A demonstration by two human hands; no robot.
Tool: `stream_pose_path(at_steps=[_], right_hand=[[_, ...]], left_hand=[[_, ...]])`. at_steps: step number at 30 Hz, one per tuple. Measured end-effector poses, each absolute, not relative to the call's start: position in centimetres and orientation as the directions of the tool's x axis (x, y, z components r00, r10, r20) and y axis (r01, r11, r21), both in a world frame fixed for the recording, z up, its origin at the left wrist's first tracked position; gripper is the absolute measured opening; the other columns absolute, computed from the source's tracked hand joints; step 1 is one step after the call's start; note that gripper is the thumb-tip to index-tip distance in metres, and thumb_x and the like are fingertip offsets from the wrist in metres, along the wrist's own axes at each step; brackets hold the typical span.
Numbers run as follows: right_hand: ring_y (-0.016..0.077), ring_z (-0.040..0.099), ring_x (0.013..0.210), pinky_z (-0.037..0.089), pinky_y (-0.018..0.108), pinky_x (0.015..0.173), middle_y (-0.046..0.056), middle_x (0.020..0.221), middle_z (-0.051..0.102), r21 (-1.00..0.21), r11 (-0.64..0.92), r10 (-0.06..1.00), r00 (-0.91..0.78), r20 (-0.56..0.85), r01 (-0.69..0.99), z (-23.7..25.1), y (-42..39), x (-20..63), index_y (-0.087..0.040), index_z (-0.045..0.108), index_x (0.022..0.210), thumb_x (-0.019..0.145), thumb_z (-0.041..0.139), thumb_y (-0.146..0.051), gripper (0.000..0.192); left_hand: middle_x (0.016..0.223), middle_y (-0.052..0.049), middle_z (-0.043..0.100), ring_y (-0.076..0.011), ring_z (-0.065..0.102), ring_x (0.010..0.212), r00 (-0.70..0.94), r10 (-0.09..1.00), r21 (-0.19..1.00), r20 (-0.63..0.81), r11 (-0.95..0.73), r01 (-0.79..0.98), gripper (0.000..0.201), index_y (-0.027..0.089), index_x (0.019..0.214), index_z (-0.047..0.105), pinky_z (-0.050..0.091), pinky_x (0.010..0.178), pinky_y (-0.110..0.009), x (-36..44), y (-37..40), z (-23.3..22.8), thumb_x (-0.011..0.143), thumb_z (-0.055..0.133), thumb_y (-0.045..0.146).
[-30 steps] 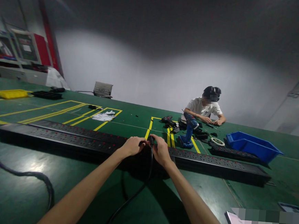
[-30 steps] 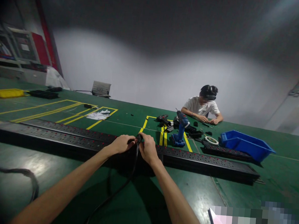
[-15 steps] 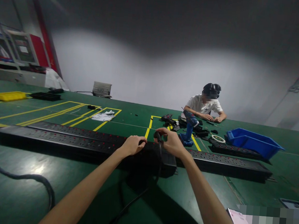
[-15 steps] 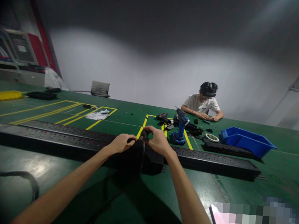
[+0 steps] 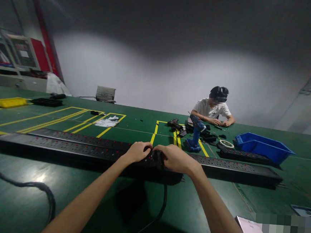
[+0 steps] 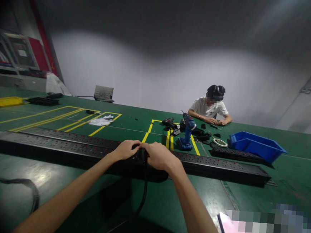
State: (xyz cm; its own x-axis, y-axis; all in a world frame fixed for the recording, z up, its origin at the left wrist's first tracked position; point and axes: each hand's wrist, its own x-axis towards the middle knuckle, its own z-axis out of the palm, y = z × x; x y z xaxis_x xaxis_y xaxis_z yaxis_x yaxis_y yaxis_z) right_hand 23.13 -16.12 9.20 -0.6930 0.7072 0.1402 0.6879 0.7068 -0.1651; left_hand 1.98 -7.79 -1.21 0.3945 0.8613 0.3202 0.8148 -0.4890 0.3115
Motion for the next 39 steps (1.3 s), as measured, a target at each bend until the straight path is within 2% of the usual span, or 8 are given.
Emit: stream_pose_path(at_steps=[6, 12, 16, 20, 25, 31, 34, 39], right_hand=[[0.0243, 0.064, 0.092, 0.044, 0.029, 0.073, 0.011, 0.105, 0.067, -0.062, 0.791, 0.612, -0.789, 0.054, 0.609, 5.8, -16.8, 19.6, -0.021, 0.049, 0.129, 0.079, 0.049, -0.009, 0.051], [0.0221, 0.066, 0.089, 0.046, 0.028, 0.072, 0.007, 0.107, 0.068, -0.139, 0.83, 0.552, -0.831, 0.071, 0.54, 3.6, -17.4, 18.1, -0.028, 0.05, 0.129, 0.079, 0.051, -0.011, 0.053], [0.0225, 0.066, 0.086, 0.045, 0.029, 0.072, 0.006, 0.101, 0.069, -0.181, 0.8, 0.596, -0.793, 0.129, 0.572, 4.8, -16.6, 19.3, -0.026, 0.059, 0.119, 0.083, 0.052, -0.019, 0.038], [0.0217, 0.064, 0.091, 0.042, 0.027, 0.076, 0.006, 0.1, 0.07, -0.237, 0.634, 0.772, -0.584, 0.253, 0.736, 6.6, -13.7, 23.1, -0.025, 0.064, 0.113, 0.088, 0.05, -0.027, 0.029], [0.0235, 0.062, 0.093, 0.04, 0.028, 0.077, 0.011, 0.099, 0.069, -0.224, 0.205, 0.952, -0.14, 0.272, 0.953, 5.6, -9.1, 30.3, -0.019, 0.066, 0.107, 0.094, 0.039, -0.04, 0.036], [0.0313, 0.057, 0.105, 0.034, 0.047, 0.091, 0.017, 0.107, 0.065, -0.112, -0.231, 0.954, 0.248, 0.17, 0.966, 0.3, -6.5, 37.0, -0.016, 0.067, 0.105, 0.094, 0.03, -0.049, 0.05], [0.0329, 0.056, 0.109, 0.031, 0.05, 0.094, 0.019, 0.113, 0.063, -0.113, -0.308, 0.946, 0.317, 0.072, 0.944, -1.3, -6.2, 38.3, -0.014, 0.066, 0.11, 0.094, 0.025, -0.053, 0.058], [0.0335, 0.057, 0.109, 0.028, 0.052, 0.096, 0.02, 0.112, 0.064, -0.109, -0.313, 0.945, 0.321, 0.059, 0.943, -1.7, -6.2, 38.1, -0.012, 0.065, 0.111, 0.094, 0.02, -0.055, 0.065]], left_hand=[[0.105, -0.001, 0.071, -0.0202, 0.063, 0.098, 0.39, 0.867, 0.306, 0.309, -0.479, 0.823, 0.029, 0.028, 0.108, 0.067, 0.044, 0.09, -0.03, 2.0, -7.5, -1.5, 0.087, 0.047, 0.032], [0.106, 0.0, 0.07, -0.0197, 0.063, 0.099, 0.383, 0.869, 0.323, 0.314, -0.477, 0.817, 0.029, 0.028, 0.107, 0.066, 0.044, 0.092, -0.03, 2.2, -7.6, -1.3, 0.087, 0.046, 0.029], [0.108, -0.001, 0.07, -0.0207, 0.062, 0.101, 0.382, 0.881, 0.325, 0.278, -0.46, 0.826, 0.029, 0.029, 0.108, 0.066, 0.044, 0.092, -0.03, 2.2, -7.9, -1.0, 0.087, 0.046, 0.03], [0.108, -0.002, 0.07, -0.021, 0.062, 0.101, 0.382, 0.881, 0.329, 0.279, -0.461, 0.824, 0.03, 0.028, 0.11, 0.066, 0.043, 0.092, -0.031, 2.3, -8.2, -0.8, 0.089, 0.044, 0.032], [0.112, -0.002, 0.068, -0.0209, 0.061, 0.104, 0.365, 0.889, 0.33, 0.277, -0.445, 0.833, 0.032, 0.028, 0.117, 0.061, 0.042, 0.095, -0.032, 2.4, -8.1, -1.0, 0.09, 0.045, 0.032], [0.118, -0.005, 0.065, -0.022, 0.059, 0.108, 0.336, 0.894, 0.286, 0.296, -0.419, 0.862, 0.04, 0.026, 0.127, 0.056, 0.04, 0.097, -0.034, 2.5, -7.6, -1.5, 0.092, 0.043, 0.041], [0.114, -0.008, 0.066, -0.0228, 0.059, 0.107, 0.329, 0.896, 0.256, 0.297, -0.407, 0.877, 0.042, 0.024, 0.12, 0.062, 0.04, 0.096, -0.035, 2.6, -7.3, -1.8, 0.092, 0.042, 0.047], [0.105, -0.01, 0.068, -0.024, 0.059, 0.102, 0.302, 0.909, 0.216, 0.287, -0.368, 0.904, 0.045, 0.023, 0.112, 0.068, 0.041, 0.092, -0.036, 2.7, -7.0, -2.0, 0.092, 0.037, 0.05]])
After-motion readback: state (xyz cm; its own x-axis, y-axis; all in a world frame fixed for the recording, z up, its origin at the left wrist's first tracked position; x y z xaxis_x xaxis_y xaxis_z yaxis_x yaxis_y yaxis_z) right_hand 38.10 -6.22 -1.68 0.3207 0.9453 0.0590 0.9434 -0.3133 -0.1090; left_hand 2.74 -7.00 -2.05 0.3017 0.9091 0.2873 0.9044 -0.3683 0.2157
